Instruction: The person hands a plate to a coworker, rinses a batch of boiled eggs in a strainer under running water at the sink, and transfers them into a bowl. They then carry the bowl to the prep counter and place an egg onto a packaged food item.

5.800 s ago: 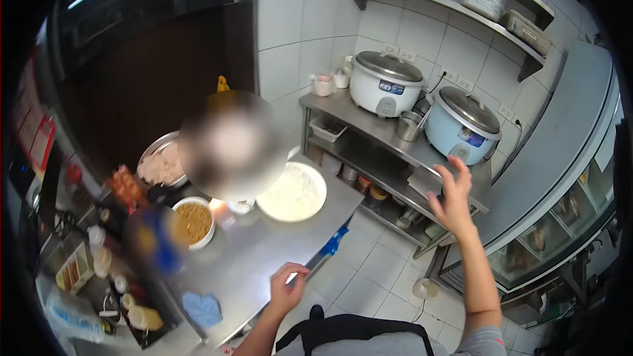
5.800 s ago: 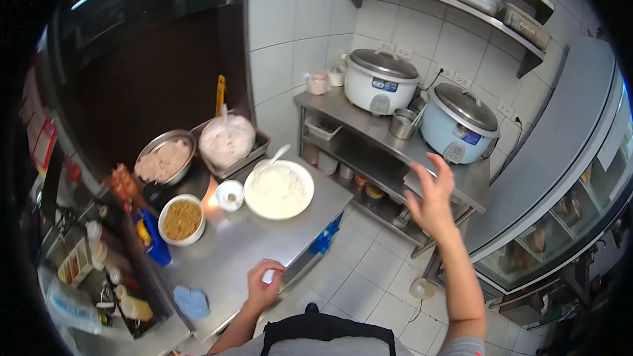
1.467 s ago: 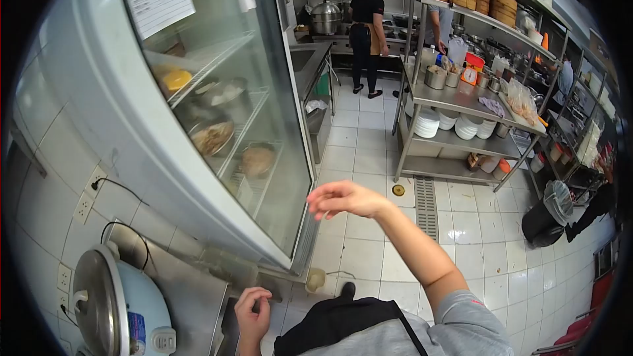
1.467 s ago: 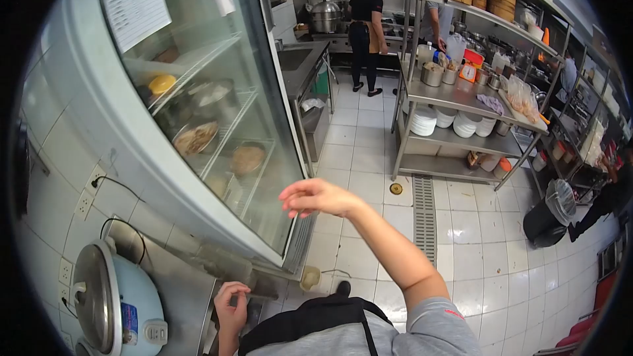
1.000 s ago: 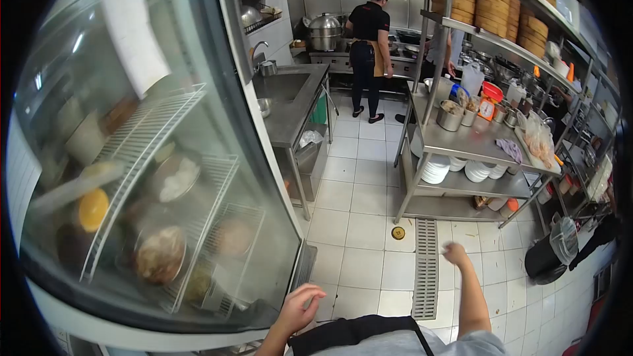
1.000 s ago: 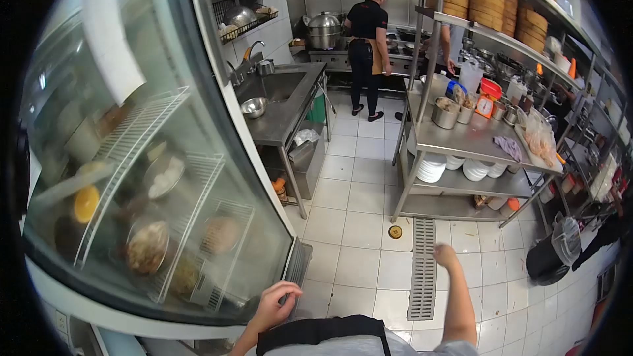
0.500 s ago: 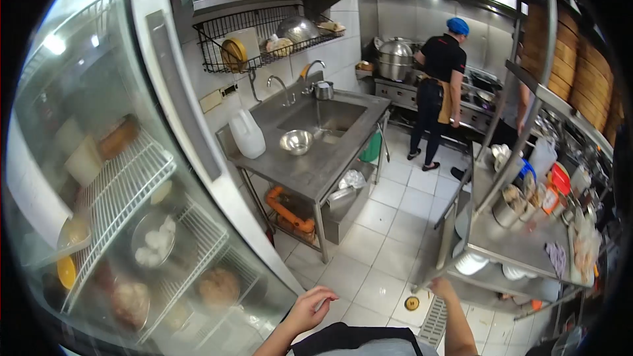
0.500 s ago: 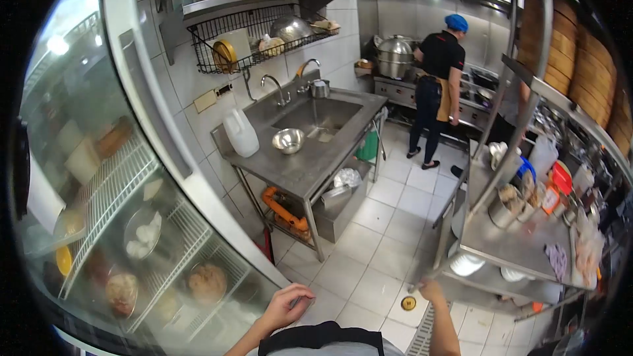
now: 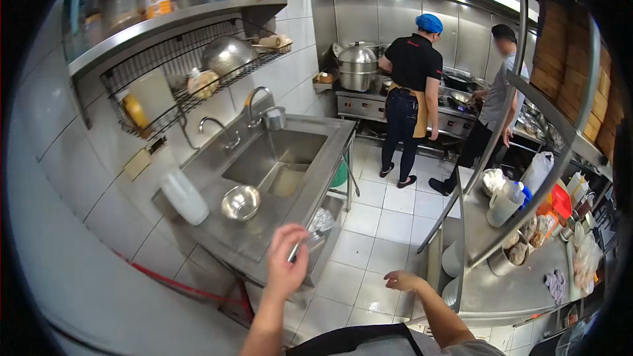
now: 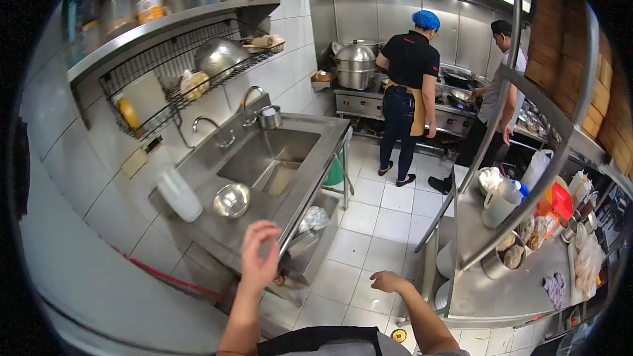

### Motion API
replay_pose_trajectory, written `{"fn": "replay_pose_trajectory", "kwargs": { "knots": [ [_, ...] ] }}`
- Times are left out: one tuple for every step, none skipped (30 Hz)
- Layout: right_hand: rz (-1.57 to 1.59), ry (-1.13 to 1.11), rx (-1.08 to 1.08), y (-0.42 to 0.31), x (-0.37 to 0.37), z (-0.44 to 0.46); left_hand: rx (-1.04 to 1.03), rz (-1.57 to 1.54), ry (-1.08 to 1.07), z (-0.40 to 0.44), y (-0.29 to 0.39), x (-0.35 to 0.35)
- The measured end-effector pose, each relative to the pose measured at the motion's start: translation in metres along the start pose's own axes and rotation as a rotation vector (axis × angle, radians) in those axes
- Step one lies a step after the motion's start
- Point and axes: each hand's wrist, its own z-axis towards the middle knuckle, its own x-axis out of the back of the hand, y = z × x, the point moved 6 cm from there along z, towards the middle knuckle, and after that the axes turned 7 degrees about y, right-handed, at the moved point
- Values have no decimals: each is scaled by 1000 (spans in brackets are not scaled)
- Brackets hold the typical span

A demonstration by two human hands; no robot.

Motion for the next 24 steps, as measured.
{"fn": "replay_pose_trajectory", "kwargs": {
  "knots": [
    [83,15,-71,11,19,8,-13,-12,5,26,-4,-8],
    [261,0,-122,20,38,19,-55,3,21,50,-11,-15],
    [301,21,-108,12,60,33,-90,21,36,65,-17,-23],
    [338,32,-96,2,83,50,-77,7,52,69,-23,-31],
    [367,41,-75,-9,109,73,-69,-1,80,76,-29,-37],
    [389,9,-40,-20,131,105,-71,1,116,87,-34,-41],
    [415,-33,2,-36,149,141,-57,50,103,92,-41,-46],
    [416,-12,139,-70,173,169,-36,106,90,87,-47,-50],
    [417,7,277,-113,199,191,-12,161,82,80,-53,-51],
    [308,25,419,-160,226,212,22,186,82,71,-67,-51],
    [202,49,559,-209,252,230,65,223,88,63,-79,-48],
    [219,67,642,-255,274,245,111,253,90,55,-92,-43],
    [209,70,835,-305,295,257,158,277,89,47,-103,-39],
    [241,72,815,-343,311,278,242,270,190,38,-112,-30],
    [269,129,893,-381,327,302,324,255,285,30,-120,-24],
    [290,200,953,-421,346,312,401,227,370,23,-129,-19],
    [341,262,932,-451,360,348,388,319,392,20,-135,-15],
    [480,361,970,-479,372,388,405,197,538,15,-146,-13],
    [525,421,903,-503,387,396,396,246,466,8,-162,-10],
    [451,642,1028,-531,403,409,367,220,526,14,-170,-13],
    [494,922,975,-553,409,461,481,333,607,26,-169,-14],
    [376,890,944,-571,418,461,504,312,577,28,-187,-16],
    [335,877,903,-585,422,471,535,280,562,32,-206,-20],
    [332,824,821,-595,423,483,570,256,554,36,-222,-23]
  ]
}}
